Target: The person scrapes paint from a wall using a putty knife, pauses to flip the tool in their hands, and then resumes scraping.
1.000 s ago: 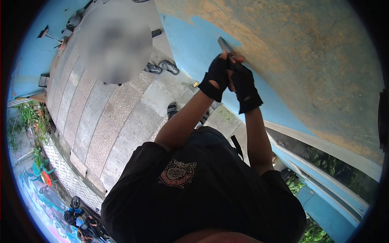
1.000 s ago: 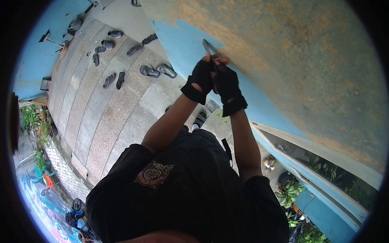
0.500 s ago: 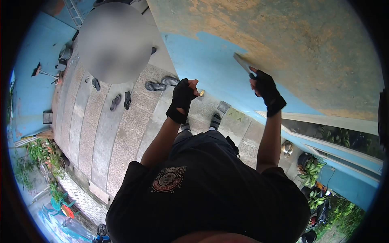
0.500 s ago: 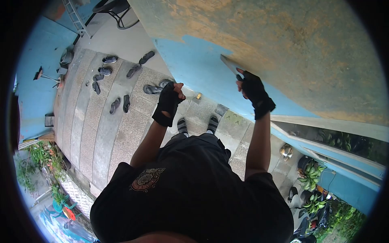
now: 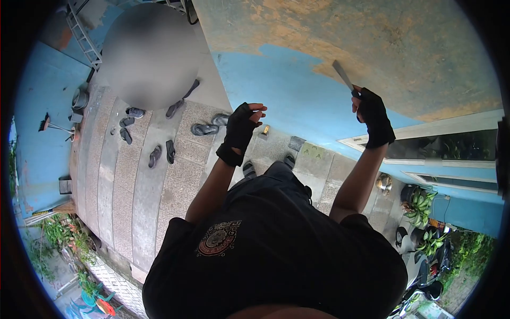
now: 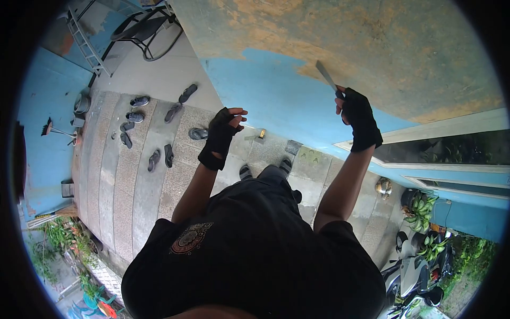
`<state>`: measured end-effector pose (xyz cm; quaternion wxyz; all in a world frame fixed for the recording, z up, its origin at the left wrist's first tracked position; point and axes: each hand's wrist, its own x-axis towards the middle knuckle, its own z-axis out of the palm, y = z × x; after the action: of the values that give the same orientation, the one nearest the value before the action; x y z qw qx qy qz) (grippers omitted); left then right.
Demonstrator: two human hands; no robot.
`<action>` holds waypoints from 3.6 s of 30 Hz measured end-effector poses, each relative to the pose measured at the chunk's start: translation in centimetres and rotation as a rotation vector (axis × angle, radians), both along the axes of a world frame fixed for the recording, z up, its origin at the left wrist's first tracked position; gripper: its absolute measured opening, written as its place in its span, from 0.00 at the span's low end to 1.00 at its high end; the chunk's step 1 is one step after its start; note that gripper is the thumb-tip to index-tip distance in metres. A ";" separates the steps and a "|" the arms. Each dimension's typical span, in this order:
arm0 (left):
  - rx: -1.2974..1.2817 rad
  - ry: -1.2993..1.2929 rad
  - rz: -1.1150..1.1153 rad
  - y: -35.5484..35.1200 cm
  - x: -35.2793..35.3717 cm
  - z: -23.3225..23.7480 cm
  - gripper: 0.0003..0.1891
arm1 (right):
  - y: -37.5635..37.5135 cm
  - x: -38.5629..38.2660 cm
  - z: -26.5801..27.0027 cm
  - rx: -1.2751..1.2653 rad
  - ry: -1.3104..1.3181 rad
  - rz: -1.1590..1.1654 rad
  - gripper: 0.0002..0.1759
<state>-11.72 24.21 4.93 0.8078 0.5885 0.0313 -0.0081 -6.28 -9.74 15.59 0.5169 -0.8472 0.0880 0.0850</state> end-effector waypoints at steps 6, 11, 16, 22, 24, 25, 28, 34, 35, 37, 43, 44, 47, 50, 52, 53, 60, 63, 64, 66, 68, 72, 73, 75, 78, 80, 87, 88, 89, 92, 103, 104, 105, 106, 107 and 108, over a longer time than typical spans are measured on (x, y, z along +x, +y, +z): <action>-0.020 0.017 -0.070 -2.5 0.8 -0.3 0.05 | 7.4 -0.2 -5.2 -0.269 -0.179 0.254 0.25; 0.181 -0.009 -0.046 -4.7 1.1 -1.5 0.16 | 4.7 -3.8 -5.4 0.059 0.021 0.225 0.27; 0.378 -0.049 -0.035 -9.1 1.2 -0.5 0.17 | -0.4 -5.5 -5.2 0.232 0.045 0.082 0.28; 0.169 -0.068 -0.027 -17.3 0.3 0.1 0.08 | -5.5 -7.8 -4.2 0.176 0.021 0.157 0.29; 0.025 -0.036 -0.024 -19.8 0.2 -0.2 0.10 | -7.3 -8.0 -4.1 0.254 0.043 0.133 0.29; 0.028 -0.033 -0.006 -20.8 -0.1 -0.2 0.10 | -8.1 -8.1 -3.8 0.261 0.041 0.148 0.30; 0.357 -0.169 0.001 -23.4 -0.9 0.7 0.11 | -9.6 -8.2 -4.3 0.425 0.116 0.039 0.31; 0.516 -0.399 0.120 -27.7 -3.2 1.3 0.26 | -9.8 -7.1 -4.9 0.479 0.105 0.220 0.32; 0.512 -0.417 0.075 -27.5 -3.3 1.2 0.32 | -9.4 -6.7 -4.9 0.487 0.088 0.274 0.32; 0.556 -0.394 0.093 -27.3 -3.0 1.9 0.32 | -8.3 -5.9 -4.2 0.540 0.128 0.309 0.32; 0.579 -0.409 0.123 -25.4 -0.1 3.1 0.33 | -6.0 -3.2 -4.1 1.025 0.321 0.403 0.33; 0.635 -0.433 0.134 -25.0 0.5 3.2 0.33 | -5.7 -2.7 -4.1 1.205 0.400 0.423 0.35; 0.832 -0.546 0.243 -24.3 2.5 2.5 0.33 | -5.1 -1.2 -3.9 1.073 0.422 0.404 0.31; 0.812 -0.586 0.261 -24.1 3.7 2.0 0.32 | -3.7 -0.9 -3.7 0.436 0.040 0.398 0.30; 0.678 -0.486 0.254 -24.0 4.2 2.3 0.32 | -2.9 -0.3 -3.8 0.504 0.154 0.297 0.30; 0.562 -0.397 0.254 -23.9 4.5 2.3 0.31 | -2.6 0.0 -3.9 0.585 0.253 0.201 0.29; -0.897 0.128 -0.214 -23.1 7.4 -1.0 0.28 | -2.4 0.2 -2.0 0.720 0.316 0.214 0.15; -1.052 0.123 -0.223 -24.7 8.9 0.1 0.30 | -2.9 1.2 -2.5 0.703 0.383 0.250 0.06; -1.161 0.146 -0.234 -25.0 9.6 0.5 0.30 | -3.0 1.6 -2.7 0.707 0.414 0.261 0.06; -1.152 0.077 -0.235 -25.7 10.8 -0.2 0.29 | -2.8 1.9 -2.7 0.666 0.390 0.296 0.06; -1.142 0.013 -0.243 -26.2 11.6 -0.9 0.29 | -2.8 2.2 -2.8 0.625 0.364 0.322 0.06; -1.135 0.034 -0.158 -26.3 11.5 0.6 0.28 | -2.8 2.6 -3.0 0.483 0.290 0.354 0.04; -1.111 0.033 -0.123 -26.3 11.5 0.8 0.28 | -2.8 2.7 -2.9 0.451 0.281 0.358 0.04; -1.125 0.021 -0.115 -25.7 11.7 0.8 0.28 | -2.2 3.2 -3.0 0.356 0.220 0.383 0.04; -1.120 -0.007 -0.115 -25.9 11.2 0.8 0.28 | -2.2 2.4 -3.4 0.208 0.123 0.374 0.04; -1.095 -0.033 -0.128 -25.7 11.4 1.0 0.29 | -2.1 2.7 -3.7 0.158 0.075 0.342 0.04; -1.187 0.023 -0.166 -25.5 11.1 1.0 0.28 | -1.4 2.3 -2.5 0.202 0.125 0.313 0.03; -1.178 0.011 -0.172 -25.4 11.2 1.2 0.28 | -1.5 2.4 -2.6 0.153 0.111 0.335 0.03; -1.170 0.002 -0.178 -25.0 11.6 1.2 0.28 | -1.3 2.6 -2.7 0.159 0.099 0.337 0.03; -1.219 0.047 -0.205 -25.4 10.7 0.7 0.28 | -0.8 1.4 -2.3 0.196 0.182 0.198 0.03; -1.195 0.002 -0.183 -25.3 11.5 0.0 0.27 | -1.6 2.5 -3.9 0.003 -0.050 0.370 0.07; -1.198 -0.011 -0.207 -25.5 11.5 -0.2 0.27 | -2.1 2.5 -4.4 0.055 0.017 0.328 0.06; -1.198 -0.010 -0.207 -25.0 11.7 -0.2 0.27 | -1.6 2.7 -4.5 0.054 0.017 0.327 0.06; -1.195 -0.004 -0.188 -24.5 12.0 -0.2 0.27 | -0.9 2.8 -4.5 0.107 0.034 0.318 0.05; -1.195 0.006 -0.168 -24.3 11.9 -0.2 0.27 | -0.6 2.7 -4.4 0.157 0.054 0.308 0.04; -1.196 0.013 -0.168 -24.6 11.5 0.1 0.27 | -0.9 2.5 -4.2 0.158 0.059 0.304 0.04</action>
<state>-0.20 -0.41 5.07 0.9951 0.0325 -0.0205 -0.0915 -3.81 -10.67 11.37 0.5602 -0.8047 -0.0327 0.1937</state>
